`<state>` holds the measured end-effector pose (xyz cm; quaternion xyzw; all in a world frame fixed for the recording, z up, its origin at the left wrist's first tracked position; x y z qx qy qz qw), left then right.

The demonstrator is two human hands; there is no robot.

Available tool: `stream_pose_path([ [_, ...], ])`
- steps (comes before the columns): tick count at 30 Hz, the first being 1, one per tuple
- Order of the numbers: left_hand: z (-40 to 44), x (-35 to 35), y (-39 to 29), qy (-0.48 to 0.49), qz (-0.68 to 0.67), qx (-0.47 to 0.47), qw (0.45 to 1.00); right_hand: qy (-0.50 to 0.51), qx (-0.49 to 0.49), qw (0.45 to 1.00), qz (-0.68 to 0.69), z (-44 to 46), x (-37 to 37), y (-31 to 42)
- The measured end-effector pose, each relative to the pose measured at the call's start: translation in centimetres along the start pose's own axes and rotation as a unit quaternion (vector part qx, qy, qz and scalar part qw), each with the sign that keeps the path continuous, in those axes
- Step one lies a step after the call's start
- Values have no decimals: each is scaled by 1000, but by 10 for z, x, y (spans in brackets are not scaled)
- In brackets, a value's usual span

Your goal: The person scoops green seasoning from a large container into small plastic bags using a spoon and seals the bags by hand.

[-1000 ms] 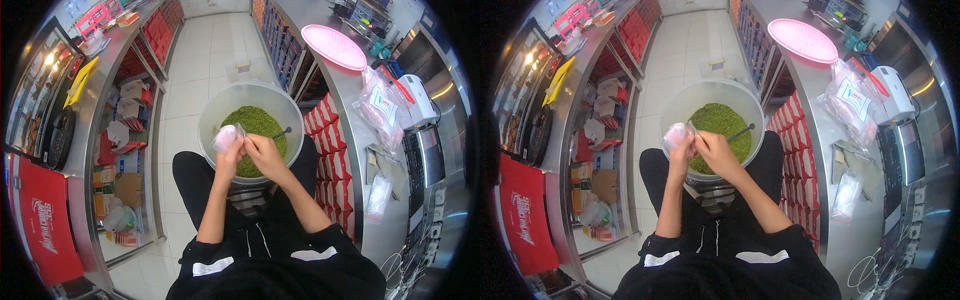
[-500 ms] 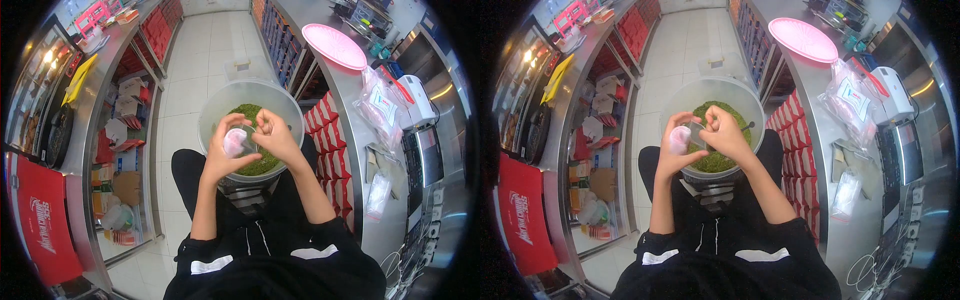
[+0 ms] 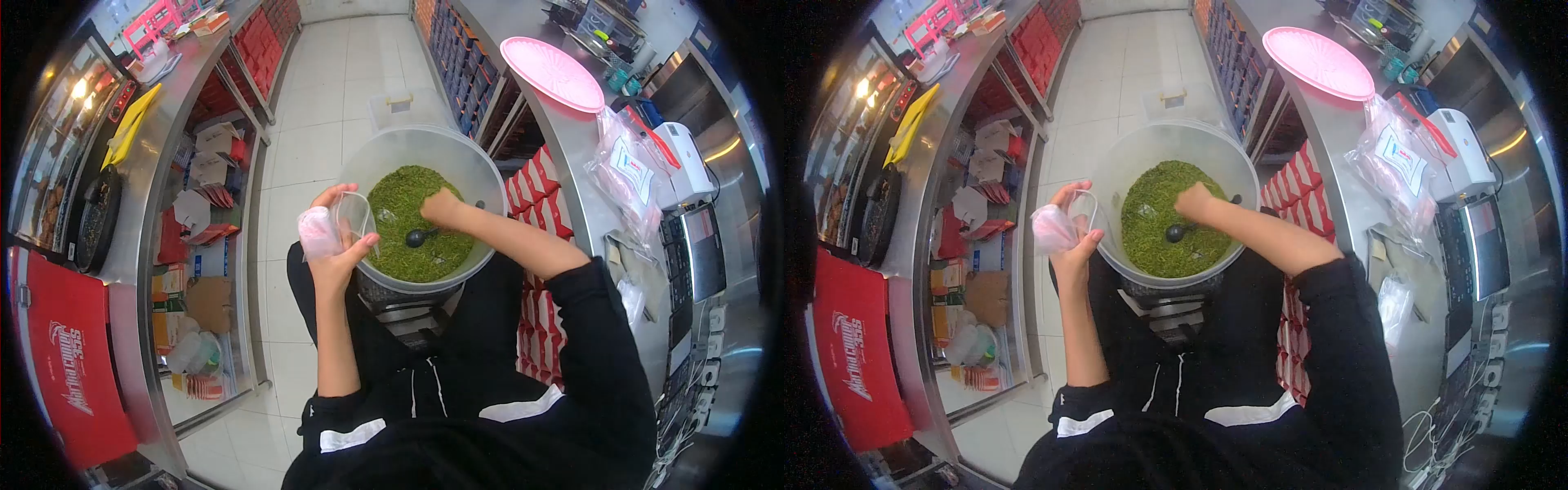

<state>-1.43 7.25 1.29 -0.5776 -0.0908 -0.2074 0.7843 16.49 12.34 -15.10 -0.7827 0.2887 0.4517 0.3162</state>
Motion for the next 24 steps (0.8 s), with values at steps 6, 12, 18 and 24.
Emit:
stream_pose_path([
  [6, -6, -33, -14, -70, 2, 42, 997, 58, -87, 992, -77, 2, 9, 28],
  [12, -7, -37, -7, -86, -10, 43, 995, -55, 71, 991, -96, 12, -30, 5],
  [18, -12, -32, -8, -70, 1, 17, 997, 27, -39, 999, 2, -10, -14, 70],
  [24, -10, -29, -5, -60, -16, 23, 998, 110, -1, 963, 248, -21, -11, 46],
])
Point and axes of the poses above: each hand's wrist, its own z-axis towards the middle knuckle, its own x-axis out of the palm, y = z × x, the point moved 8 cm from there along z, towards the middle knuckle, and after that the axes turned 3 degrees about -z, right-handed, at the moved point
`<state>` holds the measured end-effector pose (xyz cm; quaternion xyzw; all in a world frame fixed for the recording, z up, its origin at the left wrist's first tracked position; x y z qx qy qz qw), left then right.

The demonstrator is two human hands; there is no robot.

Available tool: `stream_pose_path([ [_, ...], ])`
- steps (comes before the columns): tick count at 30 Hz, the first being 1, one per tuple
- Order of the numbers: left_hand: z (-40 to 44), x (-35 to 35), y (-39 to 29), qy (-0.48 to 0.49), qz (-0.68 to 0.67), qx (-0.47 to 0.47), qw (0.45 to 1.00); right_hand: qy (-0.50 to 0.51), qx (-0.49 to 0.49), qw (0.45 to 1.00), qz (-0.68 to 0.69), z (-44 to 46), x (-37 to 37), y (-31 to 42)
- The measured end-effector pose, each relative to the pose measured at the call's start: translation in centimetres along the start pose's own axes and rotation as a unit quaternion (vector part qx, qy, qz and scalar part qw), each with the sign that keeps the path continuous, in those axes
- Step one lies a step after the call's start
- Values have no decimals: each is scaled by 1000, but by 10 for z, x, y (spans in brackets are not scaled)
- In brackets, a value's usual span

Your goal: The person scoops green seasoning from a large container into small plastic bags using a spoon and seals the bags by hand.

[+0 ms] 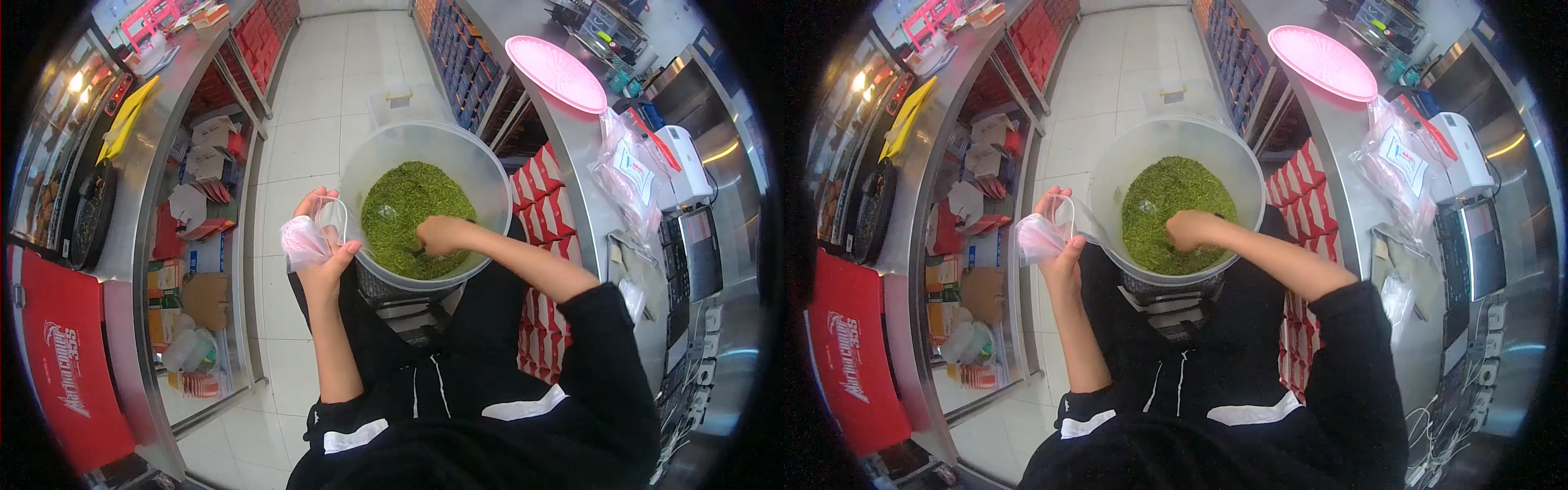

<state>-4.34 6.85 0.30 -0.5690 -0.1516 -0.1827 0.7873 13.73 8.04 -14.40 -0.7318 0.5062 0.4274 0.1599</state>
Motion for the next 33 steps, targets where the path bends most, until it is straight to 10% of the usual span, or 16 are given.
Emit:
stream_pose_path([
  [5, 4, 12, 0, 19, 26, 9, 999, -32, 8, 922, 387, -38, -25, -35],
  [17, 15, 36, 33, 13, 172, -44, 984, -190, 32, 757, 624, -107, -47, -69],
  [25, 20, 56, 65, 49, 233, -50, 970, -352, 54, 707, 611, -138, -64, -47],
  [33, 25, 69, 77, 45, 262, -48, 963, -561, 108, 777, 264, -188, -110, 15],
])
Point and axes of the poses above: each hand's wrist, its own z-axis towards the middle knuckle, its own x-axis out of the palm, y = z × x, the point moved 8 cm from there along z, towards the middle knuckle, and after that the axes turned 3 degrees about -z, right-handed, at the moved point
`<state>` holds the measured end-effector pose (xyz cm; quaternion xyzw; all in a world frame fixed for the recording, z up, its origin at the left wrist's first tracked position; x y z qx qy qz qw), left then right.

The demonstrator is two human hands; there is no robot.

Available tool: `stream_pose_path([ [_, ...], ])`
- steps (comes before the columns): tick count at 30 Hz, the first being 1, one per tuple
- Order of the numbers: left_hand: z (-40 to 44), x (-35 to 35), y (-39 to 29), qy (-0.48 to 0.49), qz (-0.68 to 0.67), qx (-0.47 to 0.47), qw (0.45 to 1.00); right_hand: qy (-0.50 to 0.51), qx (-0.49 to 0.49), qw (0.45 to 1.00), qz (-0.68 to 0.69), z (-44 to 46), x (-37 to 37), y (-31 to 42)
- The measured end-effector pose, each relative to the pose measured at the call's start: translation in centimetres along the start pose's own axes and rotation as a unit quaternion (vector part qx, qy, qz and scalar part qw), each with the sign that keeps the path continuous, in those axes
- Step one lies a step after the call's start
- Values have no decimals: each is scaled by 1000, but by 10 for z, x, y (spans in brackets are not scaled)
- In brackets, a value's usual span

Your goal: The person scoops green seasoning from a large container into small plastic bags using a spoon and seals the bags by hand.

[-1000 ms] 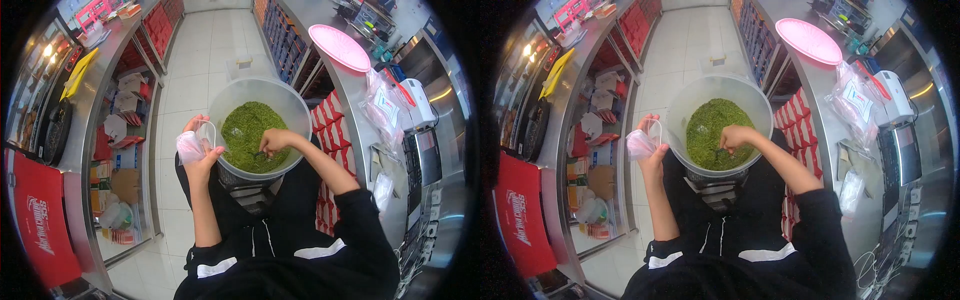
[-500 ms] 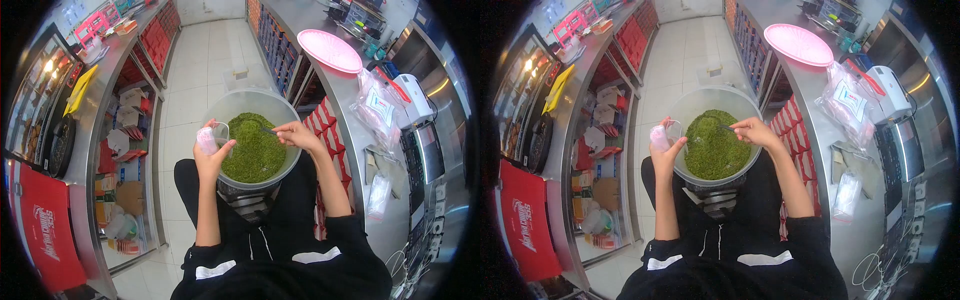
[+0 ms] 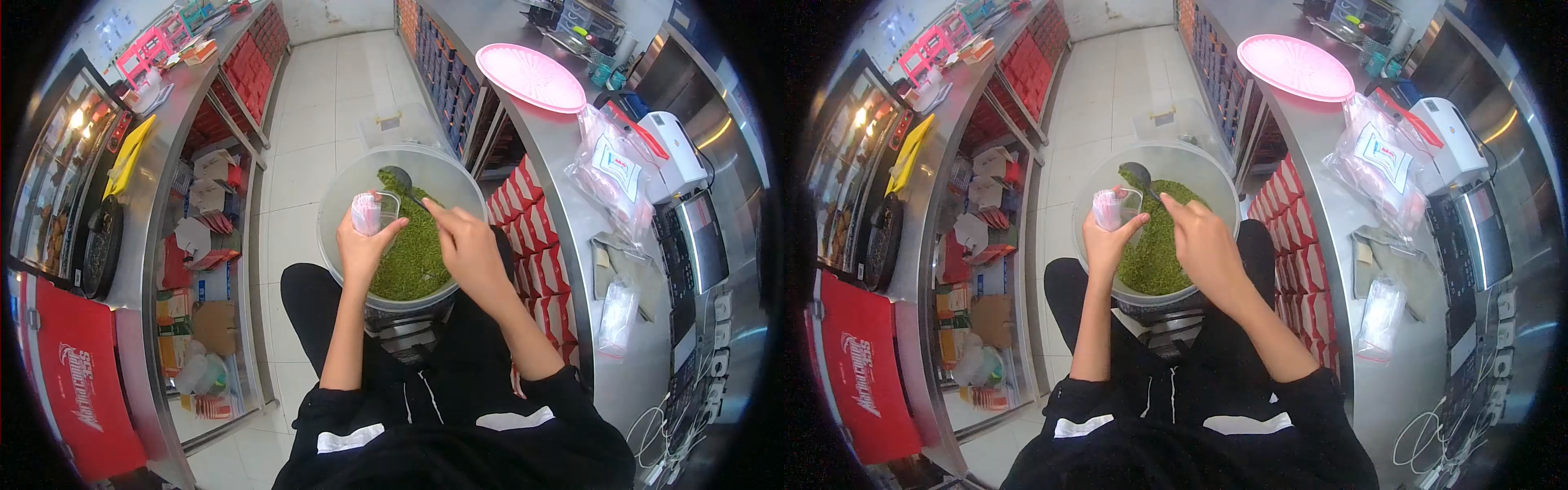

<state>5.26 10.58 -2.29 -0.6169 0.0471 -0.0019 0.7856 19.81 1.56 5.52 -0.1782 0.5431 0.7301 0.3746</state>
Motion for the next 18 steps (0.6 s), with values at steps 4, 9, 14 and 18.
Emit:
stream_pose_path([
  [4, 1, 1, 3, -3, -1, -25, 1000, 10, -14, 999, -51, -6, 6, 7],
  [9, 1, 1, -2, 26, 44, -71, 996, 2, -39, 998, -41, -6, 7, 11],
  [14, 2, -8, 2, -16, -44, 3, 999, -44, -1, 999, -24, 10, 10, -28],
  [18, -1, -9, 0, -7, -45, -5, 999, -75, -99, 990, -66, 12, 31, -33],
])
Point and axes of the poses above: each hand's wrist, its own z-axis towards the middle knuckle, its own x-axis out of the palm, y = z × x, the point moved 8 cm from there along z, towards the middle knuckle, and after that the axes turned 3 degrees about -z, right-handed, at the moved point
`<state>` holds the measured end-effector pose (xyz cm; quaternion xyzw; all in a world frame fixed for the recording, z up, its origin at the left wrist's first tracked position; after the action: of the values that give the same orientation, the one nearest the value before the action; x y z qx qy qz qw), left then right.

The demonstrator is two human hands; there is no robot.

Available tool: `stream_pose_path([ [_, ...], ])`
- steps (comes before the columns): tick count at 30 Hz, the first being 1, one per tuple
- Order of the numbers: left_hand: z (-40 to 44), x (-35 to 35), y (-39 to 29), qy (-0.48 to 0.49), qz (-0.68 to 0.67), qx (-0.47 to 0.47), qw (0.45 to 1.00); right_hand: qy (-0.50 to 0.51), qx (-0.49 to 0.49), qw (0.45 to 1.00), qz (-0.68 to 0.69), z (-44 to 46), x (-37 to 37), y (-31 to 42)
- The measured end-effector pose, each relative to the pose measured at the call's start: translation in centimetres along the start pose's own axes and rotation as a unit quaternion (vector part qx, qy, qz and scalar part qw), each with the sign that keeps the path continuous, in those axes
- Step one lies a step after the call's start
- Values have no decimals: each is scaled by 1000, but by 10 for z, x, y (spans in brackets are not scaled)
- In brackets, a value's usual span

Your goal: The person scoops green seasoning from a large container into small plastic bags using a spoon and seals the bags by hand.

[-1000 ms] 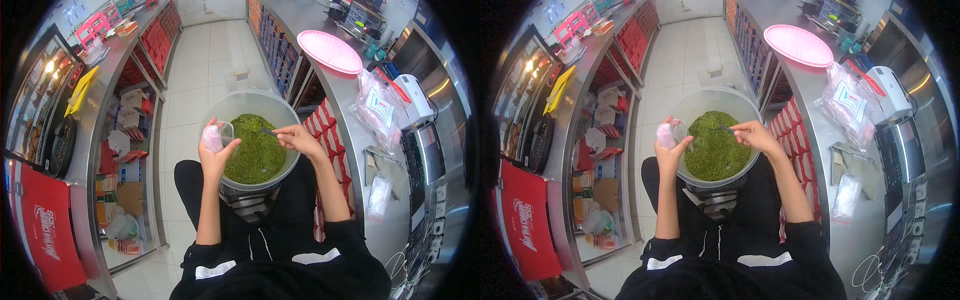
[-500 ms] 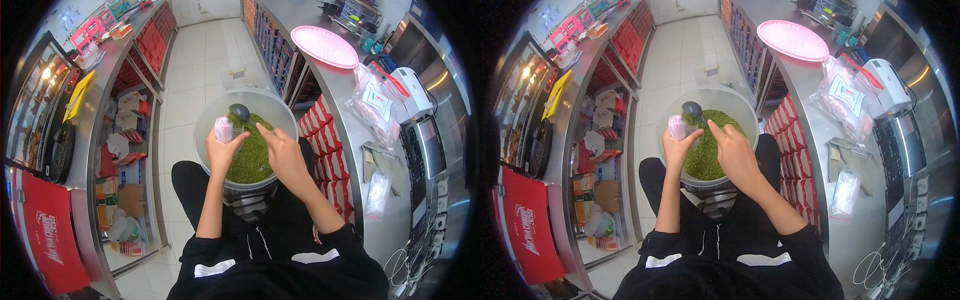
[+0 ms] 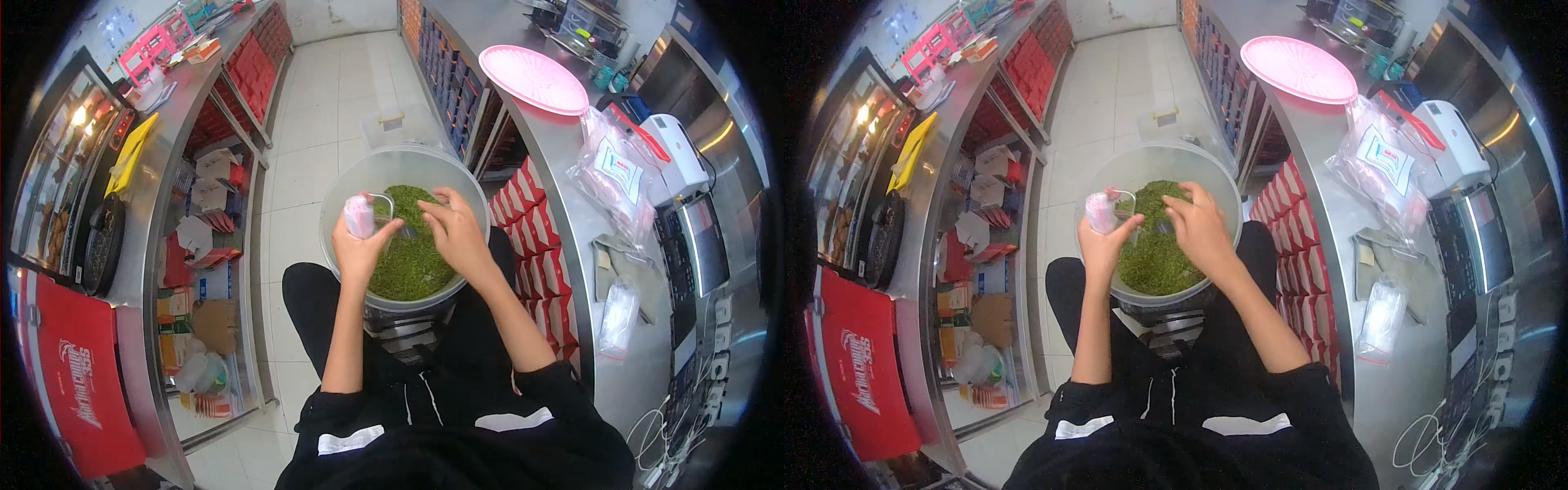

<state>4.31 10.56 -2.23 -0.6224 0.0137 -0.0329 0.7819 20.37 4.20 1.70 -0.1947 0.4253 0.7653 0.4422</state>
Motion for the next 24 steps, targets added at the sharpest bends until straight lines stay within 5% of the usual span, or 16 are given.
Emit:
stream_pose_path([
  [1, -3, 0, -2, -4, 27, 12, 1000, 11, 32, 992, 122, 6, -1, 9],
  [6, -10, 7, -14, 1, 54, 65, 996, 85, 36, 977, 194, 15, 17, 27],
  [9, -12, 1, -20, -21, 183, 97, 978, -59, -8, 996, 69, 18, 2, 21],
  [12, -4, -16, -6, -60, 165, 86, 981, -34, -80, 996, -3, 17, 11, 20],
  [15, -10, -9, 18, 38, 3, -111, 993, 15, -35, 995, 96, 11, 10, 22],
  [24, -17, -8, 10, -34, -105, -130, 985, 82, 139, 949, 271, 1, 6, 22],
])
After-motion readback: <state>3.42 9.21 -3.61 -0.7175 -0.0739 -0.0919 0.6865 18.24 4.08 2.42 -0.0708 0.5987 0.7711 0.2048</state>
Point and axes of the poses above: each hand's wrist, its own z-axis towards the middle knuckle, its own x-axis out of the palm, y = z × x, the point moved 8 cm from there along z, towards the middle knuckle, and after that the axes turned 3 degrees about -z, right-handed, at the moved point
